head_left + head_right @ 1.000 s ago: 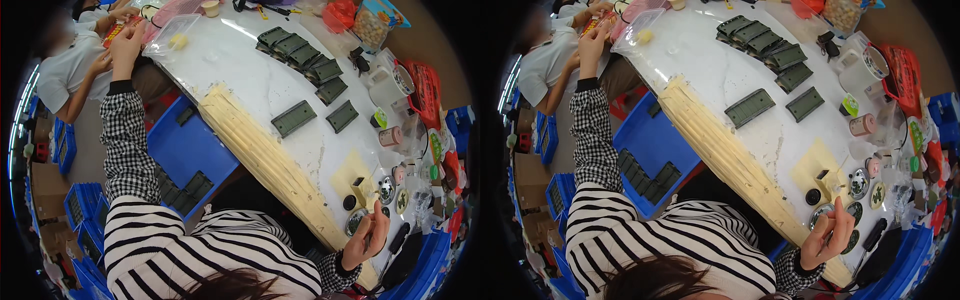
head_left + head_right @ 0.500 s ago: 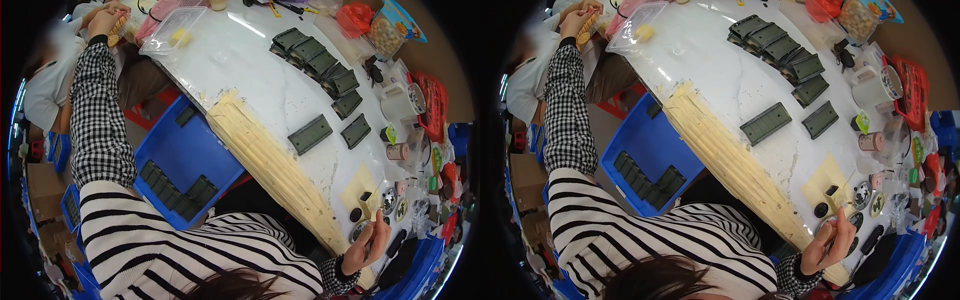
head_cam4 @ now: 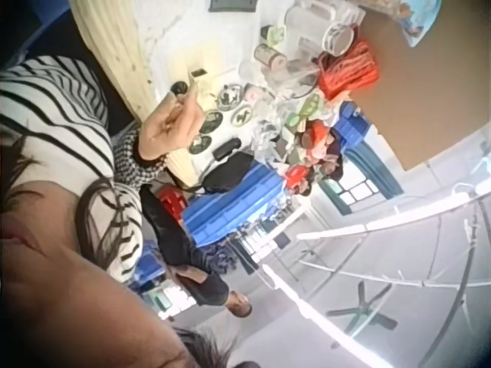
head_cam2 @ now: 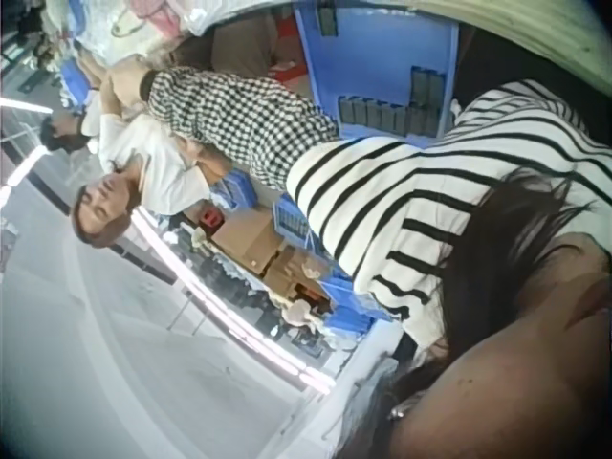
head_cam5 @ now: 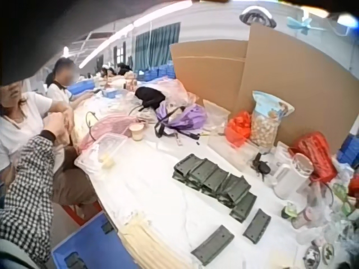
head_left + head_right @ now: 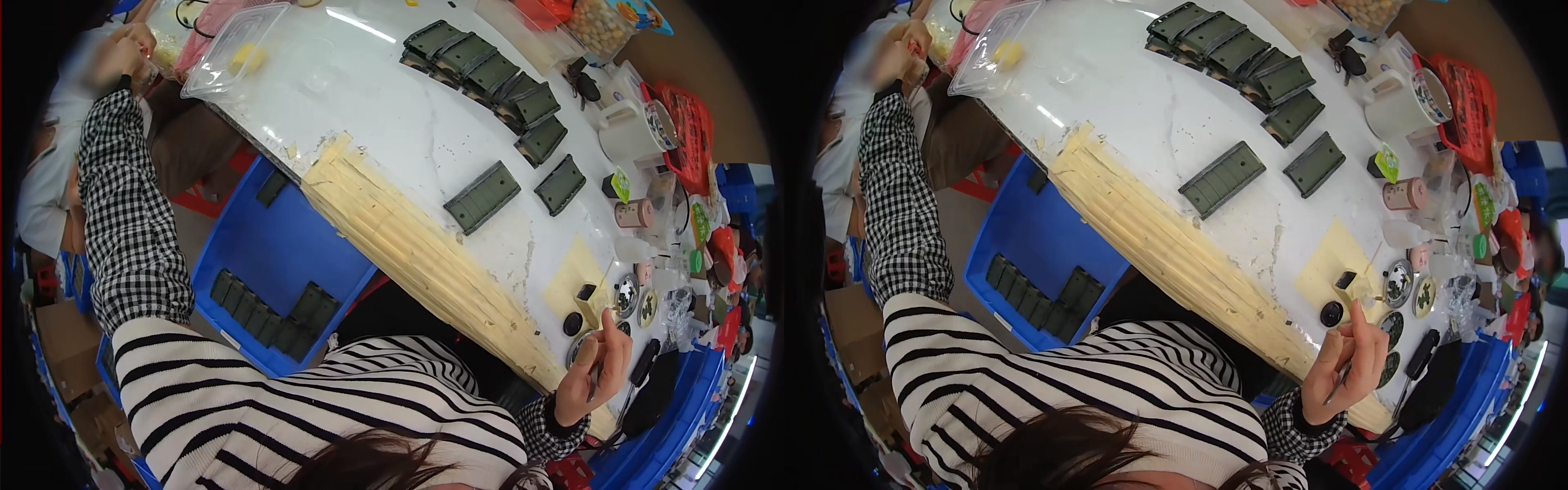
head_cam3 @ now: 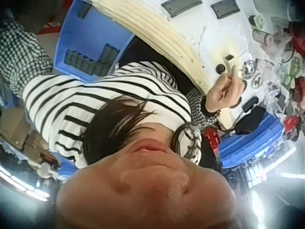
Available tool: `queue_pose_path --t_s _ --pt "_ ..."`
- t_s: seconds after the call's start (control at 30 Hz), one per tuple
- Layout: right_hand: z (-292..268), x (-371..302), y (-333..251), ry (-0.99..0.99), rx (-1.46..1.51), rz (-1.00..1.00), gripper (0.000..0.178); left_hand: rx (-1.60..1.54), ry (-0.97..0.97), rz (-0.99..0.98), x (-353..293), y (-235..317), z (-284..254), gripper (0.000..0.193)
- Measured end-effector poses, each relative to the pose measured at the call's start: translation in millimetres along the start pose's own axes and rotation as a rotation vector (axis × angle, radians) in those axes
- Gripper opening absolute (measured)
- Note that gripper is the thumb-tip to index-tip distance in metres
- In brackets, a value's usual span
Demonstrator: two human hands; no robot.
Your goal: Assembling and detailing small green toy tank models at a workbench using a fine tool.
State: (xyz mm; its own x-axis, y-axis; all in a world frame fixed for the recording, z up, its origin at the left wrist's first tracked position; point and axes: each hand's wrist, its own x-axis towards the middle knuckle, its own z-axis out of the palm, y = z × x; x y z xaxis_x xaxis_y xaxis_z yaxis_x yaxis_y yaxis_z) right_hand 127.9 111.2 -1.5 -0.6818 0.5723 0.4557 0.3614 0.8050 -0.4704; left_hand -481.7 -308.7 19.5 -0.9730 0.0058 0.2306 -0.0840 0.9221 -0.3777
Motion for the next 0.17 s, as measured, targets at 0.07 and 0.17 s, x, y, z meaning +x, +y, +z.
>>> queue_pose_path --t_s 0.07,0.17 --pt "-0.9 0.6 5.5 0.014 0.005 -0.068 0.033 -0.045 0.026 -0.029 -12.0 7.8 -8.0 0.033" --pt "-4.8 -0.6 5.1 0.007 0.035 -0.029 0.034 -0.084 0.021 0.033 24.1 10.0 21.2 0.034"
